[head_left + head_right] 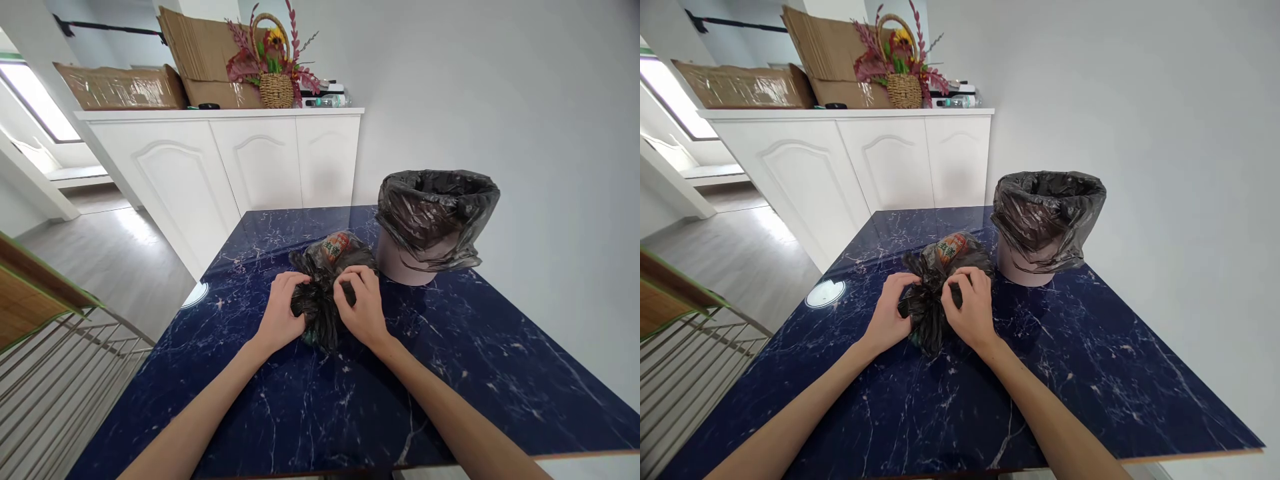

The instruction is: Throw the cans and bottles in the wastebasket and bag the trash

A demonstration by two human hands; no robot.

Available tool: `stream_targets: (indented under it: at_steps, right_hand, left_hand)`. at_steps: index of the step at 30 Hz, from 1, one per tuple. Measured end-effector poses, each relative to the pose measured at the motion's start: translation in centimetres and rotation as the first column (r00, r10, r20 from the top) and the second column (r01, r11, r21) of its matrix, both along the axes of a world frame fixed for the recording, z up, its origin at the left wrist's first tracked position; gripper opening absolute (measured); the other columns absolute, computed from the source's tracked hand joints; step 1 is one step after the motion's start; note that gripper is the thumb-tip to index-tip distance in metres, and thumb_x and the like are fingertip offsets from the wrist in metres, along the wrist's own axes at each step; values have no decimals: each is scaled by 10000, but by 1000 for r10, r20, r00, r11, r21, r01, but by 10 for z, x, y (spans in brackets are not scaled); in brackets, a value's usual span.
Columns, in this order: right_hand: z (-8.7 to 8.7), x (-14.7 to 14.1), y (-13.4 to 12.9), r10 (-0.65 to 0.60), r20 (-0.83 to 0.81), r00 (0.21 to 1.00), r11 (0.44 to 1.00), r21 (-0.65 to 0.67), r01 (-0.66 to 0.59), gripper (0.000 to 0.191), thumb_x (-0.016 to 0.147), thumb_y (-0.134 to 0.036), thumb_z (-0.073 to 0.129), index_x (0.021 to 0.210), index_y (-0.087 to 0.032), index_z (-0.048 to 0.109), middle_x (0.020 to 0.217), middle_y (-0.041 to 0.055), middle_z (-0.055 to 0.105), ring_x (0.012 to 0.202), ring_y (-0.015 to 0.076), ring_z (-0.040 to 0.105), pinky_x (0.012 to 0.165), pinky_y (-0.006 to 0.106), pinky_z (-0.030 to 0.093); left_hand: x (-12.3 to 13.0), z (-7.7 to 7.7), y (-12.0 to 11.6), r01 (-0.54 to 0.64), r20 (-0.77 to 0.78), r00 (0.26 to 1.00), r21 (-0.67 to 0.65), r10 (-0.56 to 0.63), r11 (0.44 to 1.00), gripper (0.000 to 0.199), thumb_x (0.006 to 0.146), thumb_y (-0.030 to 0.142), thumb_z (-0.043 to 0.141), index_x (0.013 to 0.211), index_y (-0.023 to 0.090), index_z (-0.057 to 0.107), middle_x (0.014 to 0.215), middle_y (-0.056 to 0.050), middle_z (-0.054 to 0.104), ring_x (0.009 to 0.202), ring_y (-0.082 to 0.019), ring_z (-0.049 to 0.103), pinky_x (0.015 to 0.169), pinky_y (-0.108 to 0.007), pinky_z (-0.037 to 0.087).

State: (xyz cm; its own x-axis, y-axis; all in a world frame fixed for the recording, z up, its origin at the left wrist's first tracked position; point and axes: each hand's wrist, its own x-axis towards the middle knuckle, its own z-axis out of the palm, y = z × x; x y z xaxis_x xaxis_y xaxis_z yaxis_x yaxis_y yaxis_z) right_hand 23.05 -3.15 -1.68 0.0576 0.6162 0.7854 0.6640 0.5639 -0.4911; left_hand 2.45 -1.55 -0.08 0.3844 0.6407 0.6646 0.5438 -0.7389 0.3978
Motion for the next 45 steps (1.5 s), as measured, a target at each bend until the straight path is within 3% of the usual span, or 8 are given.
stream_targets:
  at_steps: [7,15,20,29,33,39,42,45]
  right_hand:
    - [-2,-8,-7,62,124,990,998,-20,-60,133,941,-245,696,1058,-256,634,1156,105,607,1142,312,585,1042,529,461]
    - [-6,-5,-3,13,69,998,1000,-19,-12,73,980,-216,634,984,-261,576,1090,89,609,1090,291,607,998,510,479]
    - [-4,-5,-4,4,53,999,1000,-6,-4,77,995,-214,619,973,-257,559,1066,86,609,1062,283,619,983,491,476]
    - [-8,1,3,-200,-45,979,980,-6,200,86,959,-215,613,928,-260,547,999,63,636,985,277,626,922,465,462]
    - [-7,1,2,-187,-1,982,982,7,187,96,961,-201,596,945,-261,522,989,63,646,994,282,621,926,467,458]
    - [-3,-6,-5,-55,68,996,997,54,51,295,938,-216,652,1217,-254,565,1141,106,669,1109,320,612,1017,522,467]
    - [-2,-7,-7,-40,105,994,998,44,36,383,958,-231,671,1329,-271,584,1211,117,659,1162,331,604,1047,536,465]
    - [-3,-7,-7,-35,130,991,999,33,31,234,987,-237,679,1215,-284,650,1202,112,642,1152,321,607,1041,536,467]
  left_hand:
    - [0,1,0,-120,22,993,-4,120,993,184,922,180,647,1090,254,660,1092,-77,645,1088,-296,573,968,-462,484]
    - [-7,2,9,-229,146,962,-19,229,973,271,837,111,642,1058,263,681,1052,-67,670,1070,-303,589,979,-479,489]
    - [-12,2,14,-288,240,925,-64,295,955,221,877,140,623,1060,253,670,1065,-68,662,1071,-289,600,963,-453,499]
    - [-27,-17,36,-413,453,739,-283,500,866,111,959,238,566,1064,241,606,1024,-48,658,912,-218,635,779,-345,516]
    - [-33,-21,42,-445,522,661,-305,539,842,97,972,223,505,1047,255,557,971,-30,621,872,-204,619,770,-334,522]
    - [-25,-7,28,-385,506,746,-202,433,900,298,994,192,408,1232,276,567,1276,-75,655,1195,-234,630,1039,-383,511]
    - [-19,1,20,-376,440,801,-158,406,913,329,942,203,554,1256,285,606,1220,-69,684,1198,-278,619,1126,-465,445]
    - [-17,4,18,-410,391,812,-146,433,901,266,888,199,653,1140,278,682,1082,-58,667,1123,-301,603,1149,-533,387]
